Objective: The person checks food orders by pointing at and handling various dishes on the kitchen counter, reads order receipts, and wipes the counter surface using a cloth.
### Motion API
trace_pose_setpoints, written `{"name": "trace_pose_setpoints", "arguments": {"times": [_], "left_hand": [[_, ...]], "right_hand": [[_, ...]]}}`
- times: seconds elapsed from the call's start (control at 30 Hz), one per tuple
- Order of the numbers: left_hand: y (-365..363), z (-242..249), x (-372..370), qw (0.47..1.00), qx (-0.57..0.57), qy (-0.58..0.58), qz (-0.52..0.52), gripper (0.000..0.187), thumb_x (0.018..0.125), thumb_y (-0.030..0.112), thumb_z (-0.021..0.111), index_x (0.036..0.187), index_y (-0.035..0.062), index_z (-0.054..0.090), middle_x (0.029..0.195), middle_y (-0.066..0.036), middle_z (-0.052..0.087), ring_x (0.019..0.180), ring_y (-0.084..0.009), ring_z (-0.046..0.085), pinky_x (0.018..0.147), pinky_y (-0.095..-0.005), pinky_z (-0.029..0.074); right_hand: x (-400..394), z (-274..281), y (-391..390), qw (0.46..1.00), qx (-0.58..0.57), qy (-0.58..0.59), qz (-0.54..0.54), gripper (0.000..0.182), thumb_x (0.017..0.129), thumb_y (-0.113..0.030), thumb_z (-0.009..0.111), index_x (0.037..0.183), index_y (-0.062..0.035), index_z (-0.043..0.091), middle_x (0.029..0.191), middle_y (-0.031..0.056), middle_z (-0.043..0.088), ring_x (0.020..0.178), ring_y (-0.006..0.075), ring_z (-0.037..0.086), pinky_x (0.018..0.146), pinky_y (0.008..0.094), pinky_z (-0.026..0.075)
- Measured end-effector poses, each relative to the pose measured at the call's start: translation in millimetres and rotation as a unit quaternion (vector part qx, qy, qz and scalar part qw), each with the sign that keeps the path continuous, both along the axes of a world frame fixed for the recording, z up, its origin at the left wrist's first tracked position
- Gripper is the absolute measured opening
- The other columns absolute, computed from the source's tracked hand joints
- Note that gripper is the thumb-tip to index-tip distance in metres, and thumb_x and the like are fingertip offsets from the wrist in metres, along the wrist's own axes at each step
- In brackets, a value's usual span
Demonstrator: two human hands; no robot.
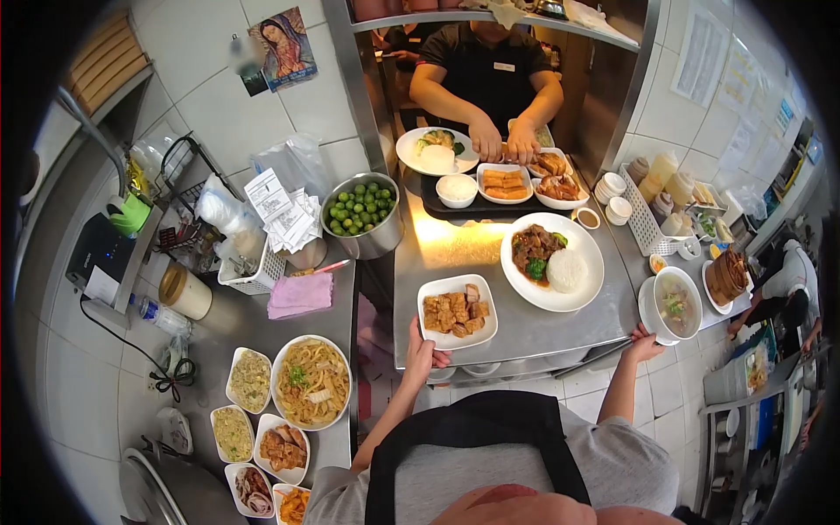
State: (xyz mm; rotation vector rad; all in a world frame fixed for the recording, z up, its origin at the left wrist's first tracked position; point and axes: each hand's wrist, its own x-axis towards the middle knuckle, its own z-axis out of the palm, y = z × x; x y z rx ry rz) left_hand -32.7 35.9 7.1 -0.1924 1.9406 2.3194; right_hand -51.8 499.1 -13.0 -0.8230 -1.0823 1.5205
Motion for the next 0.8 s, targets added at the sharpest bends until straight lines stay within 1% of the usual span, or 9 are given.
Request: {"name": "trace_pose_setpoints", "arguments": {"times": [0.17,0.33,0.37,0.47,0.53,0.6,0.73,0.77,0.8], "left_hand": [[0,4,1,1.0,0.007,-0.012,-0.004,0.065,0.072,0.004,0.027,0.132,0.0082,0.002,0.069,-0.018,0.056,0.045,-0.0169,0.054,0.039,-0.0242,0.047],[0,1,0,1.0,0.007,-0.008,-0.02,0.064,0.073,0.004,0.027,0.132,0.0083,0.001,0.069,-0.017,0.056,0.045,-0.0167,0.053,0.039,-0.0242,0.046],[0,0,-1,1.0,0.007,-0.011,-0.016,0.064,0.073,0.004,0.026,0.132,0.0083,0.001,0.069,-0.017,0.056,0.045,-0.0163,0.053,0.039,-0.024,0.046],[2,3,0,1.0,0.009,-0.014,-0.006,0.064,0.073,0.005,0.026,0.132,0.0083,0.001,0.069,-0.017,0.056,0.045,-0.0158,0.053,0.039,-0.0238,0.046],[0,5,1,1.0,0.009,-0.016,-0.002,0.064,0.073,0.005,0.026,0.132,0.0082,0.001,0.069,-0.017,0.056,0.045,-0.0156,0.053,0.039,-0.0236,0.046],[1,5,2,1.0,0.007,-0.001,-0.012,0.064,0.073,0.005,0.026,0.132,0.0083,0.0,0.07,-0.017,0.056,0.045,-0.0158,0.053,0.04,-0.0235,0.046],[0,2,1,1.0,0.008,-0.017,-0.009,0.064,0.074,0.005,0.026,0.132,0.0095,0.0,0.068,-0.017,0.056,0.044,-0.0163,0.053,0.039,-0.0236,0.046],[0,4,1,1.0,-0.002,-0.018,-0.011,0.066,0.073,0.005,0.027,0.132,0.0105,-0.003,0.07,-0.019,0.057,0.045,-0.0172,0.054,0.04,-0.023,0.046],[0,4,1,1.0,0.0,-0.02,-0.008,0.066,0.073,0.005,0.027,0.132,0.0105,-0.003,0.07,-0.019,0.057,0.045,-0.0172,0.054,0.04,-0.023,0.046]], "right_hand": [[2,10,-9,0.999,-0.012,-0.011,-0.034,0.035,0.083,-0.005,0.034,0.117,-0.0044,0.026,0.065,0.0195,0.058,0.037,0.0156,0.049,0.029,0.0231,0.032],[2,9,-7,1.0,-0.002,-0.004,-0.023,0.03,0.083,-0.003,0.033,0.112,0.0015,0.028,0.065,0.0198,0.058,0.037,0.0158,0.05,0.028,0.0229,0.034],[2,12,-10,0.999,0.002,-0.004,-0.034,0.028,0.083,-0.003,0.032,0.11,0.0022,0.029,0.065,0.0205,0.058,0.037,0.0158,0.05,0.028,0.0231,0.034],[3,18,-13,0.999,-0.014,-0.015,-0.035,0.028,0.083,-0.003,0.032,0.11,0.0023,0.029,0.065,0.021,0.058,0.037,0.0159,0.05,0.028,0.023,0.034],[2,12,-10,1.0,-0.011,-0.014,-0.024,0.027,0.083,-0.003,0.033,0.109,0.0023,0.029,0.065,0.0212,0.058,0.037,0.0163,0.05,0.029,0.023,0.034],[3,10,-8,1.0,-0.005,0.0,-0.017,0.029,0.083,-0.004,0.033,0.111,0.0017,0.028,0.065,0.0213,0.058,0.038,0.0166,0.051,0.029,0.023,0.035],[3,8,-8,1.0,-0.006,-0.008,-0.017,0.032,0.083,-0.004,0.033,0.115,0.0008,0.026,0.066,0.0214,0.058,0.038,0.0167,0.051,0.029,0.0231,0.035],[4,10,-9,1.0,-0.008,-0.006,-0.012,0.034,0.083,-0.004,0.033,0.116,0.0002,0.025,0.066,0.0214,0.058,0.038,0.0168,0.051,0.029,0.0231,0.035],[3,12,-9,1.0,-0.009,-0.002,-0.01,0.035,0.083,-0.004,0.032,0.117,-0.0004,0.024,0.066,0.0214,0.058,0.038,0.0168,0.051,0.03,0.0232,0.035]]}}
